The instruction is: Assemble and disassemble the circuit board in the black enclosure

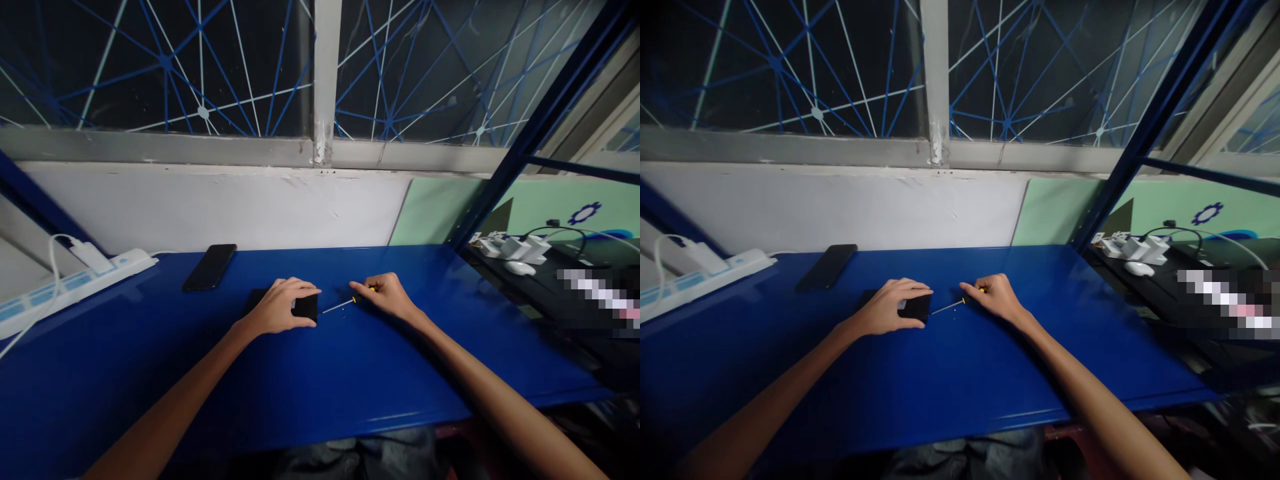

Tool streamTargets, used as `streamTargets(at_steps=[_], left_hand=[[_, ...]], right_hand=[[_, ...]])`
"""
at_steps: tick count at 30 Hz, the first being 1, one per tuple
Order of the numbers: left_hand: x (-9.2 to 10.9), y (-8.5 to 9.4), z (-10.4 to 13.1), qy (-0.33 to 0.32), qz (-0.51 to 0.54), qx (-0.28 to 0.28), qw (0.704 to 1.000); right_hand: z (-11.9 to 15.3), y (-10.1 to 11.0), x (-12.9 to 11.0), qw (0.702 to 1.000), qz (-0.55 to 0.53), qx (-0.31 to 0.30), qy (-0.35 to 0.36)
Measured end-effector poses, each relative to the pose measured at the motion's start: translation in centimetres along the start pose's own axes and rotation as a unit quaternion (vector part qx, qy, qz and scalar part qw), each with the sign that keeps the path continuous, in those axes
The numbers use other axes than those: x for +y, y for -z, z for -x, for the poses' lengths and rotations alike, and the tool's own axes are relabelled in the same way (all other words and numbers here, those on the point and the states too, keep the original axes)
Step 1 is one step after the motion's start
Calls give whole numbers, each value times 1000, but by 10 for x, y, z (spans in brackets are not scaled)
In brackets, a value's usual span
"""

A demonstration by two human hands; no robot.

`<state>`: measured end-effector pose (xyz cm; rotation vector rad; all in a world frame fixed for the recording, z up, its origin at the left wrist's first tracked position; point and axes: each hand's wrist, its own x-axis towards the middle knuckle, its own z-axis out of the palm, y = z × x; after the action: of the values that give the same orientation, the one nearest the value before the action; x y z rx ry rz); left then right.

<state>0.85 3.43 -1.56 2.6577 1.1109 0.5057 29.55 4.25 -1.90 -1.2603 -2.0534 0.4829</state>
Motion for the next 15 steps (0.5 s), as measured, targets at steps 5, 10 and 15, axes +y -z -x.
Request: streamTargets(at_steps=[5, 10, 15], left_hand=[[2, -1, -1, 12, -3, 3, 1000], [4, 2, -1, 24, -7, -7, 1000], [4, 1, -1, 11, -7, 10, 1000]], right_hand=[[1, 0, -1, 1000, 1, 9, -13], [0, 0, 0, 1000, 2, 13, -16], [1, -2, -1, 1000, 7, 18, -11]])
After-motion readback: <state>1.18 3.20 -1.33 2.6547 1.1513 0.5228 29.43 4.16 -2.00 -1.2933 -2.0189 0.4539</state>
